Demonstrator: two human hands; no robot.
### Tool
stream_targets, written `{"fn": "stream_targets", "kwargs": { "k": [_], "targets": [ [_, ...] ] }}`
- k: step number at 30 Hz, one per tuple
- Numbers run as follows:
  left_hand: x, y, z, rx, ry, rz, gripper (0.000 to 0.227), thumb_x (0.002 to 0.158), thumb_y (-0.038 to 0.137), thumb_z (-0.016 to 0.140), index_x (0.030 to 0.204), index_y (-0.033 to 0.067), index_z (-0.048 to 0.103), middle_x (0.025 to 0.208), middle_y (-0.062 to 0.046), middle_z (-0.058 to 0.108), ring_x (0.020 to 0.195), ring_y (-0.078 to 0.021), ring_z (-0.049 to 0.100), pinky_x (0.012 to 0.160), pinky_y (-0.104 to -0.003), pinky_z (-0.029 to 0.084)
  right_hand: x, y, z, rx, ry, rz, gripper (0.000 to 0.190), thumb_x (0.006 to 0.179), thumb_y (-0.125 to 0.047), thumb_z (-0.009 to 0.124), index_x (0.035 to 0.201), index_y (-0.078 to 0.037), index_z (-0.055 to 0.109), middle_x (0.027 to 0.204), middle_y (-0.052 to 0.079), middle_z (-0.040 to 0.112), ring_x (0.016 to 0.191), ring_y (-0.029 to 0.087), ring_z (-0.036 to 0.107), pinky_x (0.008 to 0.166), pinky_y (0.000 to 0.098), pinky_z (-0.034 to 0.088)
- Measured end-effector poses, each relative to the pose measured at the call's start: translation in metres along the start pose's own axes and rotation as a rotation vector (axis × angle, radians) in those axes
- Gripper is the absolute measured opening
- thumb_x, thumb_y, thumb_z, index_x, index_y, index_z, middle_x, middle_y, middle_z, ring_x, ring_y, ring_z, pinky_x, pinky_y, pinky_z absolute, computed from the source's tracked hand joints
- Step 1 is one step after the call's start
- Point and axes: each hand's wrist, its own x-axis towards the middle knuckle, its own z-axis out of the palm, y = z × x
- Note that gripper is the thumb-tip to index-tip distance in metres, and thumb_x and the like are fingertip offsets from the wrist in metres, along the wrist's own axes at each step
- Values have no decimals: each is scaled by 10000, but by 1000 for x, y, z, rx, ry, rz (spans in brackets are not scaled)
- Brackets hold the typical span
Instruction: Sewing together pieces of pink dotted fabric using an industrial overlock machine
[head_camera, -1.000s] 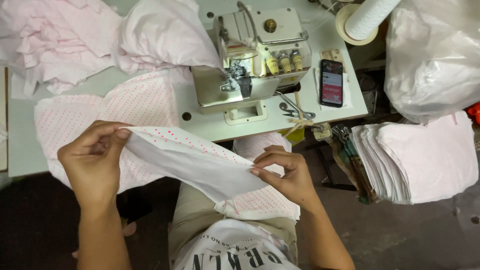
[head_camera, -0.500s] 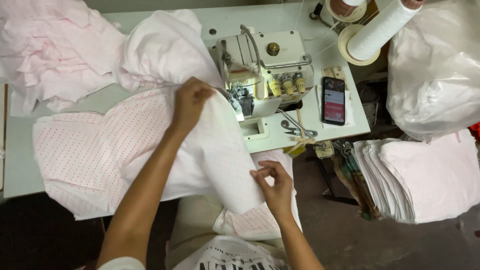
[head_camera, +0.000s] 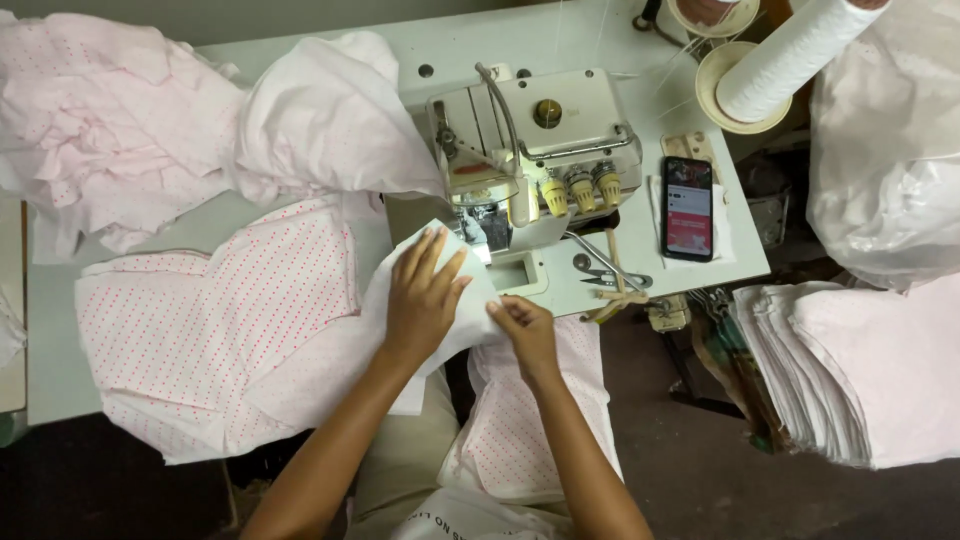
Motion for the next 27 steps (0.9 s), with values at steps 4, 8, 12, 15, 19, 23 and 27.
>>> {"fn": "stream_targets", "kwargs": {
  "k": [4,8,12,15,19,23,27],
  "targets": [
    [-1,10,21,82,-14,-40,320,1030,275,625,1291,97,676,1388,-224,614,1356,-401,542,1064,-506,426,3,-8,-21,22,163,11,195,894,-189,798,991,-20,799,680,65,683,620,136,651,609,284,563],
    [2,-3,25,17,17,-17,210,1026,165,607,1179,61,705,1342,-208,667,1297,-359,610,1039,-465,453,5,-4,-26,-18,144,21,207,896,-192,813,1000,-13,806,666,77,686,606,139,640,611,292,569],
    [3,-52,38,-51,38,-89,281,1080,169,506,1282,95,689,1265,-141,716,1116,-301,697,981,-416,503,-16,7,-12,-5,154,93,128,845,-148,856,949,-80,824,626,-6,632,622,58,542,605,206,477],
    [38,-58,5,-245,85,-180,281,1019,141,665,1273,21,652,1227,-210,700,1154,-407,667,993,-476,508,-14,-6,5,-3,174,85,118,833,-125,852,928,-61,824,609,-3,599,636,65,528,589,223,488],
    [0,-43,-34,-68,-92,-440,544,1025,326,631,1459,48,457,1407,-219,573,1237,-475,578,1034,-604,444,8,-5,14,-77,210,-12,128,850,-147,842,931,-54,806,609,15,589,626,81,513,580,246,475],
    [-75,-54,-65,8,-764,-783,621,911,487,693,1377,84,615,1267,-216,695,1150,-454,669,948,-593,512,28,5,16,13,171,-22,117,848,-151,839,929,-73,807,593,-30,544,624,50,488,578,210,470],
    [-46,-56,-114,282,-256,-619,465,890,18,739,1349,22,669,1242,-178,724,1196,-380,658,1087,-529,404,12,17,10,-2,138,16,74,849,-147,836,871,-84,805,565,-28,553,604,52,496,562,216,462]
  ]
}}
